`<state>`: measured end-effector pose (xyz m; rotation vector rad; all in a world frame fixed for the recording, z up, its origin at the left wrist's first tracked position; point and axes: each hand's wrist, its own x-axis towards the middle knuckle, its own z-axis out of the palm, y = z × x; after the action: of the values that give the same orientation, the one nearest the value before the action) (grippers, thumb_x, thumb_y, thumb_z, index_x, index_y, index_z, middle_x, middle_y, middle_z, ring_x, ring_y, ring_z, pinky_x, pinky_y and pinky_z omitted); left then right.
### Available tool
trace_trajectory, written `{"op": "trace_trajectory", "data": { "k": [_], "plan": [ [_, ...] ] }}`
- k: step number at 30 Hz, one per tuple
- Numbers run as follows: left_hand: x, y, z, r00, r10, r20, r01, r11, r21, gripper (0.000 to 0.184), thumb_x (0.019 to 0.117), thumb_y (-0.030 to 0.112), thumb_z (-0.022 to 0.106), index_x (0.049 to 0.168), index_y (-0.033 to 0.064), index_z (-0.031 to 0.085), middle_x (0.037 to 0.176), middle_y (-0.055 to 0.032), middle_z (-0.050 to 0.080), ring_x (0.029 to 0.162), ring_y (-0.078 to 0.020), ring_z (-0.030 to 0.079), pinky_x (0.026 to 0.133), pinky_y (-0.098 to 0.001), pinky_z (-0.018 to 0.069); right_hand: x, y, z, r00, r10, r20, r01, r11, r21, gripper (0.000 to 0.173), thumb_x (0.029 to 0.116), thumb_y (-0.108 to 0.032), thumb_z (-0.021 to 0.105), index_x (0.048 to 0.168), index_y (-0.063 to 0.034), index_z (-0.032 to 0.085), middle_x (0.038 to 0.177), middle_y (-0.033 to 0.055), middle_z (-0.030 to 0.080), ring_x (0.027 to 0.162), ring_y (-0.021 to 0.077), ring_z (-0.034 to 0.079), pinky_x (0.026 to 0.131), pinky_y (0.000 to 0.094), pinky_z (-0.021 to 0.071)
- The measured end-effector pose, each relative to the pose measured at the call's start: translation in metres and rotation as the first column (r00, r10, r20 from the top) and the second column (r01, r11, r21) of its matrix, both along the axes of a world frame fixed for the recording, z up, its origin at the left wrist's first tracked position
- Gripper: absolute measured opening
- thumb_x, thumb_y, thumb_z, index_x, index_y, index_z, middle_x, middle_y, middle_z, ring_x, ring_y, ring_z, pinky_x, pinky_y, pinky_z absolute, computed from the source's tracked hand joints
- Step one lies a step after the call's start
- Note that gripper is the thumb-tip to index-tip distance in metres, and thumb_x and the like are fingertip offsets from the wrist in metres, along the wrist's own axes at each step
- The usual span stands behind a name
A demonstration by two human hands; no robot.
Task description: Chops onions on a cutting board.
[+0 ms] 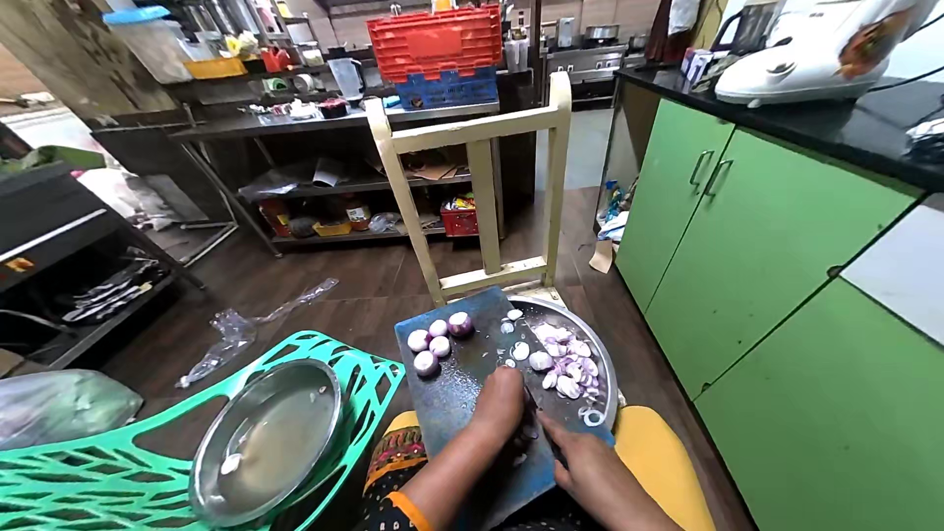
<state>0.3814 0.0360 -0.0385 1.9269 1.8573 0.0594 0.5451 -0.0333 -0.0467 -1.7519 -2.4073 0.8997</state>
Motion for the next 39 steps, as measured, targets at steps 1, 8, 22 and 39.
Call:
{"op": "trace_trajectory", "data": {
  "k": [1, 8, 22, 39],
  "plan": [
    [0.001, 0.000, -0.001, 1.000, -0.003, -0.017, 0.002, 1.000, -0.005, 0.016, 0.0981, 0.011, 0.063, 0.101, -0.0003, 0.074, 0.112, -0.0201, 0.071, 0.110, -0.0363, 0.069, 0.095, -0.0540, 0.0569, -0.007, 0.003, -0.001, 0.999, 0.013, 0.030, -0.012, 1.000, -0.017, 0.071, 0.0971, -0.013, 0.055, 0.164, -0.0243, 0.032, 0.104, 0.0181, 0.073, 0.099, 0.0378, 0.071, 0.088, 0.0564, 0.0561],
    [0.003, 0.001, 0.001, 0.999, 0.007, -0.034, -0.008, 1.000, -0.014, 0.016, 0.0978, 0.011, 0.064, 0.104, -0.0018, 0.072, 0.114, -0.0213, 0.071, 0.110, -0.0372, 0.069, 0.095, -0.0541, 0.0576, 0.009, -0.029, 0.006, 0.996, 0.048, 0.071, -0.043, 0.996, -0.072, 0.074, 0.0976, -0.012, 0.056, 0.165, -0.0233, 0.028, 0.105, 0.0194, 0.073, 0.096, 0.0389, 0.072, 0.085, 0.0562, 0.0573],
    [0.000, -0.001, -0.001, 1.000, -0.007, -0.001, 0.007, 1.000, -0.014, 0.016, 0.0976, 0.011, 0.064, 0.100, -0.0020, 0.072, 0.111, -0.0213, 0.072, 0.108, -0.0376, 0.070, 0.093, -0.0553, 0.0578, 0.002, -0.022, 0.015, 0.997, 0.070, 0.040, -0.069, 0.997, -0.034, 0.071, 0.0977, -0.013, 0.055, 0.164, -0.0206, 0.030, 0.101, 0.0190, 0.073, 0.093, 0.0383, 0.072, 0.083, 0.0558, 0.0576],
    [-0.002, -0.005, -0.002, 1.000, 0.011, 0.025, -0.011, 1.000, -0.014, 0.016, 0.0988, 0.010, 0.061, 0.102, -0.0007, 0.072, 0.112, -0.0200, 0.071, 0.108, -0.0354, 0.070, 0.094, -0.0526, 0.0580, -0.010, -0.002, -0.002, 0.995, 0.070, 0.073, -0.067, 0.996, -0.051, 0.073, 0.0968, -0.012, 0.056, 0.164, -0.0215, 0.030, 0.103, 0.0193, 0.073, 0.096, 0.0387, 0.072, 0.087, 0.0561, 0.0567]
  ]
}}
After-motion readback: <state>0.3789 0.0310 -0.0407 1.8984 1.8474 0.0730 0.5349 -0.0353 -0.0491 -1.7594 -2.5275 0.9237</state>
